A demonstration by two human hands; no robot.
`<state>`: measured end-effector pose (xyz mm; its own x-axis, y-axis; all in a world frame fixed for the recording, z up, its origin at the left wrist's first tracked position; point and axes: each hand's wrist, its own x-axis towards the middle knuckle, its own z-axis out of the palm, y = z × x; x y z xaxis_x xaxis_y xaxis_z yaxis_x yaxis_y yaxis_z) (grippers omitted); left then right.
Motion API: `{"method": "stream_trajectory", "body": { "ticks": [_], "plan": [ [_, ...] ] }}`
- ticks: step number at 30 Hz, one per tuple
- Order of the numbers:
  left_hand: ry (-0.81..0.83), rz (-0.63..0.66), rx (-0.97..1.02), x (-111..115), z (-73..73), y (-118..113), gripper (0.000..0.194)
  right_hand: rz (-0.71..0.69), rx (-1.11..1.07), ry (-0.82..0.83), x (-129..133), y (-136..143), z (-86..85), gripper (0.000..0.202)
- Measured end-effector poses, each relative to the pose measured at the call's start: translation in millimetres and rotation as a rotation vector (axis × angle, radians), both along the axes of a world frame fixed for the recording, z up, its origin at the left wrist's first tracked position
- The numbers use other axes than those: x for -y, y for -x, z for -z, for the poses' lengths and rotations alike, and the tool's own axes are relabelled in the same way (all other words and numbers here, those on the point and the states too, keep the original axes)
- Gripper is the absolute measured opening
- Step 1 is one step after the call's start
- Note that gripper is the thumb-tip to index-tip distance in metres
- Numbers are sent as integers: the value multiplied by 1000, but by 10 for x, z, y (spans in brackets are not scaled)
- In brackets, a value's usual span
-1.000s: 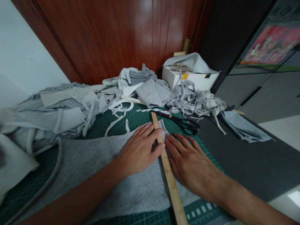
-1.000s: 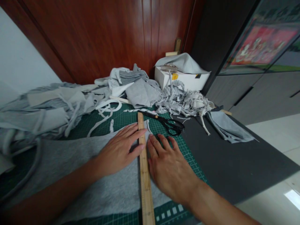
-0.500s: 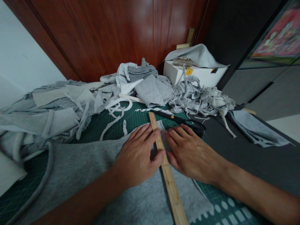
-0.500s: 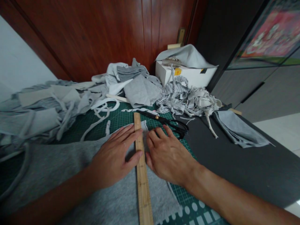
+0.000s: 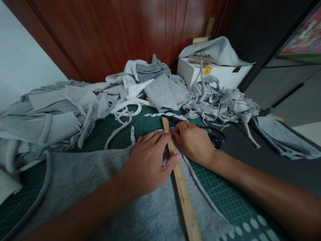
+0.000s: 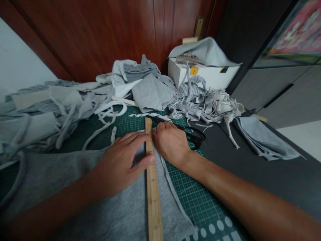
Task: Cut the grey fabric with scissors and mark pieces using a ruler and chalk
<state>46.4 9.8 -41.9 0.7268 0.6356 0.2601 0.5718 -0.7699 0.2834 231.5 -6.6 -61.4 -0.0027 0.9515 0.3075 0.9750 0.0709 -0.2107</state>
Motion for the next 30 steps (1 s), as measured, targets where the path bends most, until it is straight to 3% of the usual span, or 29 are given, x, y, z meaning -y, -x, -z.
{"method": "stream_trajectory", "body": {
  "ticks": [4,6,9,15,19,23,30],
  "plan": [
    [68,-108,66,-355,-136,-186,23,-21,-41,-35,24,-17,66,16],
    [-3,-194,-12,-541,-145,-266,27,-21,-74,-58,23,-25,91,17],
    [37,-194,-89,-700,-111,-322,23,-37,-135,-82,12,-35,118,16],
    [100,-180,-68,-653,-71,-341,10,-67,-279,-74,21,-55,63,9],
    [83,-193,-80,-669,-85,-352,17,-21,-385,-85,-33,-66,28,5],
    [90,-161,-143,-718,-123,-335,8,20,-473,-99,-186,-41,45,15],
    [182,-124,-55,-742,-172,-276,15,-56,-722,-89,-317,-76,144,25]
  ]
}}
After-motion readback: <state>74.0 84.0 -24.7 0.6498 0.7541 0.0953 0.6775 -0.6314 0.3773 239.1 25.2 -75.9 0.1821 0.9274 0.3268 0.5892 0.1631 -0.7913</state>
